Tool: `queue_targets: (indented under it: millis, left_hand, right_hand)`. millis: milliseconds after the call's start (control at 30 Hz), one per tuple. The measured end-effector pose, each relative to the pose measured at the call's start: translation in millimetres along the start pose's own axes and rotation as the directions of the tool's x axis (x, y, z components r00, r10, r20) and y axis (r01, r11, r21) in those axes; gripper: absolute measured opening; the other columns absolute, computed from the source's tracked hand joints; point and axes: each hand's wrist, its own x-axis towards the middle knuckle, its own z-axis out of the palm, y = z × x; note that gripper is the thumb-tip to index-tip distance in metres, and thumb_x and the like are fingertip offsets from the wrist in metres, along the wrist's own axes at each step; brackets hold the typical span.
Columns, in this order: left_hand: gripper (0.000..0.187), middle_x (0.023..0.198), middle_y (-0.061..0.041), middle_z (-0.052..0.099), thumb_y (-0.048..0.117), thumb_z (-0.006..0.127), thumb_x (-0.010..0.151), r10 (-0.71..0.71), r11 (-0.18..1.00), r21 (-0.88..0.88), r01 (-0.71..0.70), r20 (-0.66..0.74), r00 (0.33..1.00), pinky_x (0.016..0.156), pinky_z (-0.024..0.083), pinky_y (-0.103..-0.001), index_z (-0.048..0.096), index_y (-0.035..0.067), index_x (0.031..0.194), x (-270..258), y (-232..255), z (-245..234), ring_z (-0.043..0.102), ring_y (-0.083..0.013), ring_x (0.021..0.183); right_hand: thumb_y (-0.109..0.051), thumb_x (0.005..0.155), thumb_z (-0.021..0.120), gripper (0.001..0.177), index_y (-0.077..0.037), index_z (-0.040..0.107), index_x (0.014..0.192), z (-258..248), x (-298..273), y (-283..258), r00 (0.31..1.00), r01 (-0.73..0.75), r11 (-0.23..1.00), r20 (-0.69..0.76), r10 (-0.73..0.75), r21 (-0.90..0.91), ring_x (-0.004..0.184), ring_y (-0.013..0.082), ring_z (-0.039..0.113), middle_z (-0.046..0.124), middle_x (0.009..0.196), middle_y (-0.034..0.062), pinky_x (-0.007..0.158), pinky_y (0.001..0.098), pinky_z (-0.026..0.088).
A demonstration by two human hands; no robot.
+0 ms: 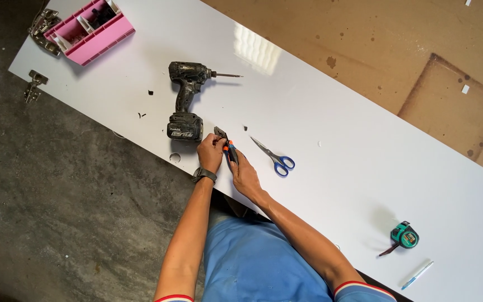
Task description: Installing or adjusting cabinet hinges on a white board using hand tools and a power drill.
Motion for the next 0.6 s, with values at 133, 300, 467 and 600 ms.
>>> queue_targets:
  millis: [133,300,467,600]
  left_hand:
    - [0.017,0.079,-0.016,0.073,0.012,0.077,0.087,0.093,0.992,0.09,-0.094,0.013,0.996,0.063,0.054,-0.038,0.068,-0.003,0.086,3,-5,3,0.07,-0.0285,0.068]
    - [0.017,0.08,-0.016,0.073,0.013,0.076,0.088,0.129,0.986,0.102,-0.13,0.022,0.991,0.065,0.054,-0.04,0.067,-0.002,0.086,7,-6,2,0.07,-0.0307,0.07]
    - [0.017,0.087,-0.019,0.071,0.012,0.072,0.089,0.163,0.979,0.111,-0.172,0.083,0.983,0.072,0.054,-0.044,0.063,-0.002,0.09,3,-11,4,0.069,-0.0354,0.078]
    - [0.015,0.092,-0.02,0.069,0.01,0.069,0.092,0.135,0.973,0.171,-0.154,0.116,0.984,0.074,0.051,-0.047,0.06,-0.002,0.093,3,-7,7,0.066,-0.0387,0.084]
  right_hand:
    - [-0.025,0.104,0.045,0.048,-0.003,0.043,0.147,-2,-1,-8,1.0,-0.031,0.999,0.003,0.031,0.028,0.105,0.0451,0.065,0.064,0.124,0.0274,0.09,0.0511,0.052]
    - [-0.021,0.104,0.044,0.045,-0.003,0.043,0.146,-1,3,-5,1.0,-0.016,1.0,0.008,0.015,0.006,0.105,0.0468,0.064,0.062,0.125,0.0282,0.089,0.0523,0.051]
    - [-0.015,0.101,0.046,0.05,0.0,0.035,0.148,5,5,-1,0.994,-0.08,0.988,0.058,0.088,-0.132,0.093,0.0511,0.066,0.067,0.106,0.0333,0.084,0.058,0.051]
    - [-0.013,0.098,0.046,0.057,0.002,0.03,0.15,7,9,2,0.997,-0.063,0.992,0.031,0.066,-0.106,0.083,0.0517,0.067,0.067,0.095,0.0339,0.078,0.0587,0.052]
